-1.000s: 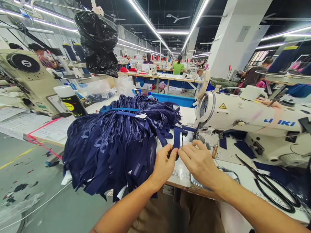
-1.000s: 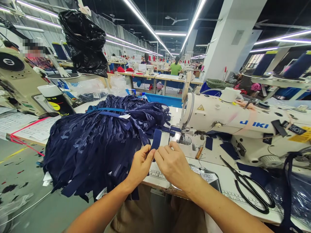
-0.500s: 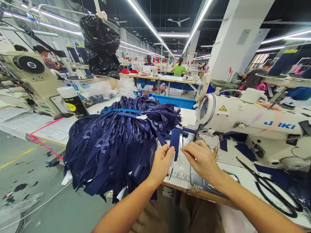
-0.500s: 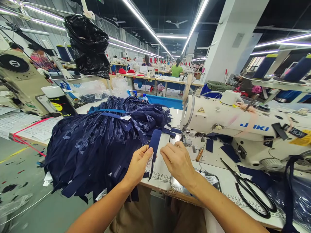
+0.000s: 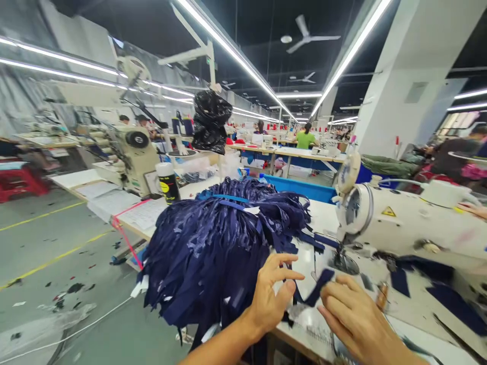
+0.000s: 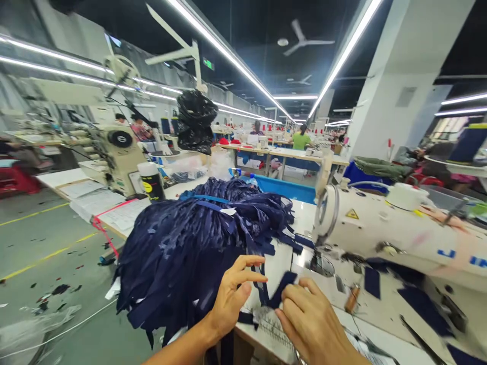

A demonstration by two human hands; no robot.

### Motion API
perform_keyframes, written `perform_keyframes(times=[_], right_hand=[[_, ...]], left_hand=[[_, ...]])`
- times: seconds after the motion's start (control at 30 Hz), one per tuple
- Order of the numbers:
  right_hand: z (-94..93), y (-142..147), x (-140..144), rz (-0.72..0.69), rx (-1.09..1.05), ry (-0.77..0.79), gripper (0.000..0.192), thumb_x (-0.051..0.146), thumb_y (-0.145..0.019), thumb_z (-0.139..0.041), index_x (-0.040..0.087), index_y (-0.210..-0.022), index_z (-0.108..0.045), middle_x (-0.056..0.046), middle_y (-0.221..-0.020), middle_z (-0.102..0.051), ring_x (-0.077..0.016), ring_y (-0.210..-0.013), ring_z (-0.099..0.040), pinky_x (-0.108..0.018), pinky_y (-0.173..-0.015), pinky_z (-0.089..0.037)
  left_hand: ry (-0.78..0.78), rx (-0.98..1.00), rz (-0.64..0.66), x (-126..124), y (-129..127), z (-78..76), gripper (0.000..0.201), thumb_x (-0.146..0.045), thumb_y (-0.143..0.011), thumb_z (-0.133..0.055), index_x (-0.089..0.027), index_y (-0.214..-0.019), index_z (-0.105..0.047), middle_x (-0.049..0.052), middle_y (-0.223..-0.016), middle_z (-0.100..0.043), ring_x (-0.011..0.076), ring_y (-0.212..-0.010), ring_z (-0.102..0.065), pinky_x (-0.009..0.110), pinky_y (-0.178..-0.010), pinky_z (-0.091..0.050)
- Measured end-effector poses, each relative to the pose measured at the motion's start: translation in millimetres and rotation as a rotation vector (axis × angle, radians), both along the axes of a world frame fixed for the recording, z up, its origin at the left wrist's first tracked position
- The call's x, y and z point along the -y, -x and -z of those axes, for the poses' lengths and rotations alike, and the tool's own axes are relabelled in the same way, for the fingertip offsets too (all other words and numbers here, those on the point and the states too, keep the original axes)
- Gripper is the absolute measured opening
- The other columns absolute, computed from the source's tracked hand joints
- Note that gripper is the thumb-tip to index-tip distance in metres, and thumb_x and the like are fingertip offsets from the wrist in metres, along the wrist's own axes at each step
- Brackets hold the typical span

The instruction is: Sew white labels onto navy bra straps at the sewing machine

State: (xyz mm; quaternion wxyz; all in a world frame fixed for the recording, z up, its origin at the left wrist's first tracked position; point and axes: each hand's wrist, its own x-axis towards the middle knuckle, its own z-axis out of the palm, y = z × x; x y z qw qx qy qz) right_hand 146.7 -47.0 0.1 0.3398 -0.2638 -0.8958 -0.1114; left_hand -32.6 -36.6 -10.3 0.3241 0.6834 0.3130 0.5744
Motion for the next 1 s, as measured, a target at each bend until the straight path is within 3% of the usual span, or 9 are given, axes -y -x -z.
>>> perform_keyframes(times=[0.1, 0.23, 0.37, 0.47, 0.57, 0.67, 0.77, 0.87, 1.0], right_hand=[[6.2, -6.8, -5.8, -0.018, -0.054, -0.069, 0.02, 0.005, -0.079, -0.037, 0.017, -0.089, -0.051, -0.004, -0.078, -0.058, -0.0139, -0.07, -0.053, -0.03, -0.07, -0.039], [7.7, -10.5, -10.8, -0.045, -0.12, -0.046, 0.022, 0.004, -0.079, -0.036, 0.019, -0.087, -0.05, -0.002, -0.072, -0.058, -0.0145, -0.069, -0.055, -0.03, -0.067, -0.042], [3.5, -4.7, -9.7, -0.019, -0.123, -0.068, 0.022, 0.009, -0.08, -0.042, 0.017, -0.099, -0.05, -0.004, -0.078, -0.06, -0.0149, -0.071, -0.056, -0.028, -0.064, -0.043], [-0.5, 5.5, -7.1, -0.003, -0.04, -0.018, 0.024, 0.012, -0.082, -0.041, 0.018, -0.103, -0.052, -0.006, -0.087, -0.06, -0.016, -0.078, -0.055, -0.029, -0.068, -0.044], [-3.4, 20.2, -5.1, -0.023, 0.082, 0.041, 0.026, 0.011, -0.081, -0.04, 0.02, -0.101, -0.054, -0.007, -0.099, -0.059, -0.0186, -0.088, -0.052, -0.034, -0.075, -0.043], [0.6, 35.3, -11.5, -0.108, 0.216, 0.096, 0.023, 0.013, -0.08, -0.043, 0.02, -0.098, -0.055, -0.006, -0.106, -0.058, -0.0206, -0.093, -0.05, -0.039, -0.082, -0.04], [14.4, 44.8, -34.8, -0.059, 0.346, 0.192, 0.022, 0.018, -0.079, -0.046, 0.016, -0.099, -0.055, -0.011, -0.103, -0.059, -0.022, -0.089, -0.053, -0.038, -0.077, -0.044], [30.7, 48.4, -71.9, 0.112, 0.352, 0.264, 0.025, 0.017, -0.077, -0.049, 0.01, -0.1, -0.057, -0.014, -0.092, -0.062, -0.0232, -0.082, -0.057, -0.036, -0.07, -0.047], [41.9, 54.6, -120.5, 0.229, 0.214, 0.292, 0.015, 0.016, -0.074, -0.052, 0.009, -0.08, -0.063, -0.01, -0.074, -0.064, -0.0195, -0.07, -0.058, -0.03, -0.064, -0.047]], left_hand=[[-0.021, 0.038, -0.147, -10.1, 18.3, -9.9, 0.03, -0.033, -0.082, -0.041, -0.015, -0.077, -0.064, 0.009, -0.093, -0.062, 0.0191, -0.089, -0.054, 0.032, -0.081, -0.04], [0.037, -0.04, -0.457, -38.6, 47.2, -26.5, 0.022, -0.024, -0.081, -0.043, -0.013, -0.088, -0.06, 0.007, -0.086, -0.062, 0.0161, -0.079, -0.056, 0.029, -0.074, -0.043], [-0.085, -0.535, -0.799, -61.0, 66.1, -43.6, 0.033, -0.023, -0.082, -0.041, -0.012, -0.11, -0.054, 0.011, -0.092, -0.061, 0.0211, -0.082, -0.053, 0.036, -0.076, -0.041], [-0.088, -0.917, -0.919, -71.8, 65.4, -53.1, 0.034, -0.027, -0.084, -0.04, -0.013, -0.11, -0.056, 0.013, -0.091, -0.063, 0.0284, -0.089, -0.051, 0.045, -0.077, -0.037], [-0.084, -1.003, -0.885, -78.9, 58.0, -53.8, 0.03, -0.025, -0.084, -0.04, -0.015, -0.105, -0.059, 0.012, -0.092, -0.064, 0.0295, -0.09, -0.05, 0.046, -0.075, -0.036], [-0.155, -0.834, -0.852, -80.2, 51.4, -44.6, 0.029, -0.022, -0.084, -0.04, -0.016, -0.104, -0.06, 0.011, -0.098, -0.064, 0.0288, -0.093, -0.05, 0.049, -0.079, -0.033], [-0.158, -0.426, -0.61, -80.9, 46.6, -32.8, 0.027, -0.022, -0.08, -0.046, -0.016, -0.102, -0.061, 0.009, -0.098, -0.064, 0.0237, -0.095, -0.052, 0.043, -0.085, -0.036], [0.074, 0.033, -0.291, -84.4, 37.4, -30.4, 0.022, -0.022, -0.072, -0.053, -0.016, -0.091, -0.063, 0.007, -0.087, -0.065, 0.0173, -0.081, -0.058, 0.031, -0.076, -0.043], [0.334, 0.489, -0.13, -70.2, -0.8, -33.5, 0.009, -0.022, -0.063, -0.06, -0.017, -0.07, -0.058, -0.002, -0.059, -0.055, 0.0082, -0.056, -0.051, 0.02, -0.058, -0.041]])
